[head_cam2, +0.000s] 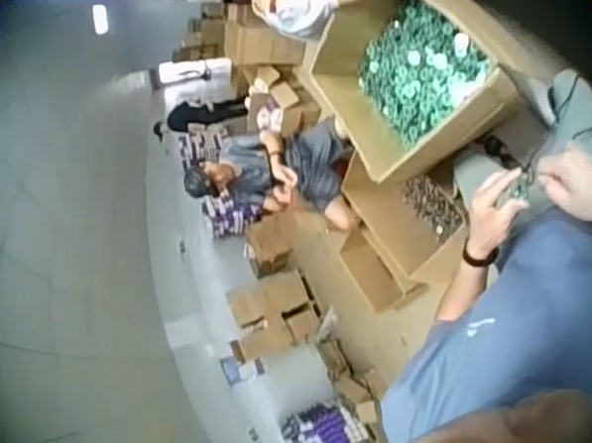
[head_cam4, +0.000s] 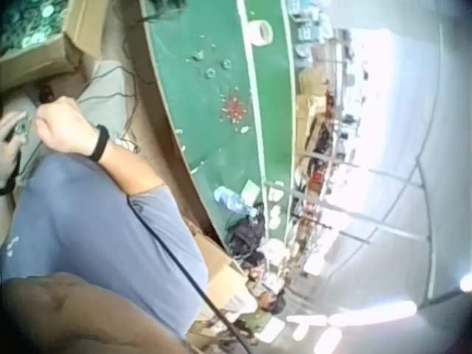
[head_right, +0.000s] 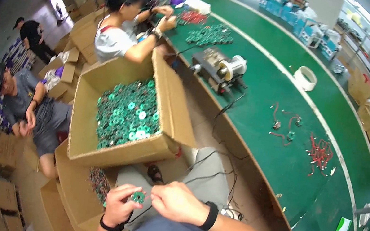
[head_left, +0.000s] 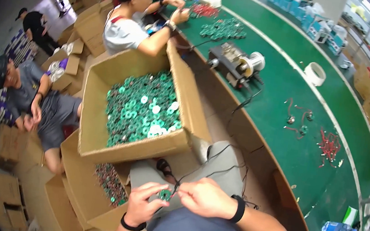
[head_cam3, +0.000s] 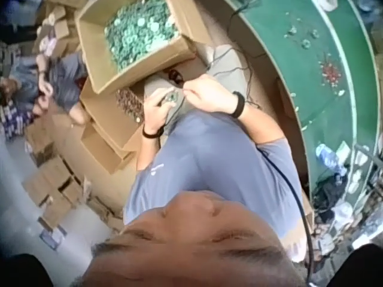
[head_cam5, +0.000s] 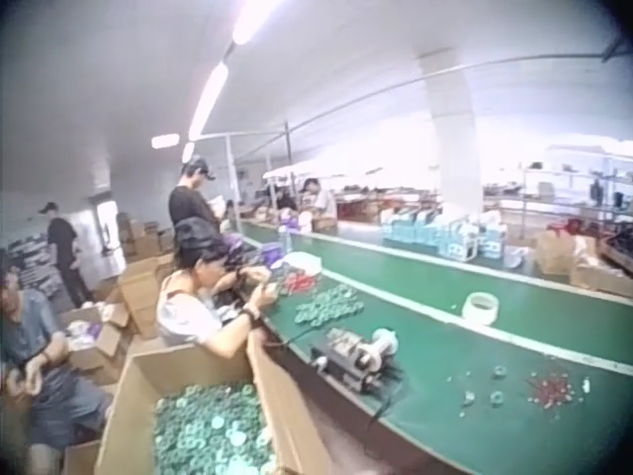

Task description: The person assembles small electronic components by connecting wires to circular green circuit boards, using an assembly jig to hold the components steady.

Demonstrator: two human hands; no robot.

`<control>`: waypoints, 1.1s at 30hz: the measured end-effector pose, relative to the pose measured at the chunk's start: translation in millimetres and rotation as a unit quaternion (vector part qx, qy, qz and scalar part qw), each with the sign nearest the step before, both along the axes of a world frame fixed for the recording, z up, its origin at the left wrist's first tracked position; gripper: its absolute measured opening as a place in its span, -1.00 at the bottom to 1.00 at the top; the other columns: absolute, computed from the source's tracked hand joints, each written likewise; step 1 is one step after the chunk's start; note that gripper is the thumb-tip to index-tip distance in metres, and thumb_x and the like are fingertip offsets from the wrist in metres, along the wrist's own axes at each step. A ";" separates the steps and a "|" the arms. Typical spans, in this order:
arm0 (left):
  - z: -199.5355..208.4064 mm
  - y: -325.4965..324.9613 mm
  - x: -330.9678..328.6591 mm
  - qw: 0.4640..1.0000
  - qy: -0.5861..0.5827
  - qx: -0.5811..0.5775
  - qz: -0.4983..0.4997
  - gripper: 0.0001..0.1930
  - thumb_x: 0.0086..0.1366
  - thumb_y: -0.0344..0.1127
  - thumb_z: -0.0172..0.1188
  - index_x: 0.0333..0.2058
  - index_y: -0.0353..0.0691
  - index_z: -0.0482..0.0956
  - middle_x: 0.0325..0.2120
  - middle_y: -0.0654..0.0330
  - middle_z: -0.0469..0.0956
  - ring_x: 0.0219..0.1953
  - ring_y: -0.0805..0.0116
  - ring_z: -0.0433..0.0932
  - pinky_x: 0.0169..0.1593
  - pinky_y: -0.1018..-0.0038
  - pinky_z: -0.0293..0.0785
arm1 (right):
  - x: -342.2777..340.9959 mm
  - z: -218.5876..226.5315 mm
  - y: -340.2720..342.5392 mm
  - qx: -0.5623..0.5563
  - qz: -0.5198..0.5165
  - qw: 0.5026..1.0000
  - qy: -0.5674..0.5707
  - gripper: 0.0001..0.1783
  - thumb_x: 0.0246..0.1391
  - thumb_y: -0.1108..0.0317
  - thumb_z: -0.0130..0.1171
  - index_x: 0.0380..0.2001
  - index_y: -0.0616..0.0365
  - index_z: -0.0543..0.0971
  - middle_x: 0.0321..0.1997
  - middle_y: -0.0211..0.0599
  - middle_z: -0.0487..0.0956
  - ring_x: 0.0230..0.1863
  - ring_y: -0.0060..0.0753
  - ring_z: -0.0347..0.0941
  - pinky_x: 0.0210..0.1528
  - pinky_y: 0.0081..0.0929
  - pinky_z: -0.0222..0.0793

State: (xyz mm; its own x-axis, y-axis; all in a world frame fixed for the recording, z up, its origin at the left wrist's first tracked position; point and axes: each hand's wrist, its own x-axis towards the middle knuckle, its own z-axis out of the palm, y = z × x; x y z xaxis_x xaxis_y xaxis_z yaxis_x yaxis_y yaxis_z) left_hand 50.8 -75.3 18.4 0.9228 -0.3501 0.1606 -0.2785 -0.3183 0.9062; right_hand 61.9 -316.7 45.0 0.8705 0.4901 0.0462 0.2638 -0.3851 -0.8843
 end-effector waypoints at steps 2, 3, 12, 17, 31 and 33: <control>1.0 3.2 2.1 1.000 -0.015 0.014 0.024 -0.53 -0.03 -0.51 0.48 -0.06 -0.38 0.70 -0.23 -0.01 0.71 -0.24 0.21 0.70 -0.12 0.39 0.61 | 1.5 4.8 3.0 -0.017 0.023 1.000 0.012 -0.81 0.16 0.30 0.13 -0.45 0.18 0.55 -0.54 0.06 0.57 -0.44 0.23 0.55 -0.35 0.09 0.45; 1.4 2.6 4.1 0.999 -0.023 0.007 0.030 -0.54 -0.02 -0.51 0.48 -0.05 -0.36 0.70 -0.24 0.00 0.71 -0.25 0.22 0.69 -0.13 0.40 0.60 | 2.7 7.6 3.5 -0.012 0.030 0.999 0.025 -0.81 0.16 0.30 0.13 -0.45 0.18 0.55 -0.54 0.06 0.57 -0.44 0.23 0.55 -0.35 0.09 0.45; -2.0 5.3 1.0 0.999 0.019 -0.036 0.029 -0.53 0.01 -0.53 0.52 -0.02 -0.31 0.72 -0.18 0.05 0.71 -0.18 0.31 0.71 -0.13 0.44 0.66 | -0.6 -1.9 15.4 0.067 0.025 0.997 0.034 -0.86 0.14 0.39 0.12 -0.48 0.17 0.54 -0.58 0.02 0.54 -0.50 0.18 0.54 -0.40 -0.01 0.44; -3.5 6.1 -0.4 0.999 0.002 -0.026 0.017 -0.54 0.03 -0.53 0.51 -0.02 -0.28 0.73 -0.18 0.07 0.71 -0.22 0.34 0.71 -0.16 0.47 0.65 | 5.7 -13.4 8.5 0.056 0.005 0.997 0.061 -0.91 0.14 0.44 0.14 -0.44 0.16 0.56 -0.61 -0.09 0.54 -0.57 0.05 0.52 -0.48 -0.14 0.40; -4.2 6.1 2.5 1.000 0.020 -0.005 0.004 -0.55 0.05 -0.43 0.54 -0.02 -0.26 0.73 -0.22 0.09 0.72 -0.25 0.31 0.72 -0.17 0.44 0.65 | 7.8 -12.3 10.4 0.043 0.014 0.999 0.007 -0.92 0.12 0.44 0.14 -0.45 0.14 0.56 -0.62 -0.12 0.52 -0.57 0.04 0.52 -0.47 -0.16 0.42; -4.5 5.9 2.1 1.000 0.014 -0.005 -0.002 -0.55 0.05 -0.42 0.55 -0.02 -0.27 0.73 -0.22 0.09 0.72 -0.25 0.31 0.72 -0.17 0.44 0.64 | -1.0 -0.4 16.2 0.071 0.072 0.995 0.008 -0.90 0.14 0.45 0.13 -0.47 0.15 0.56 -0.63 -0.12 0.51 -0.58 0.04 0.51 -0.50 -0.15 0.39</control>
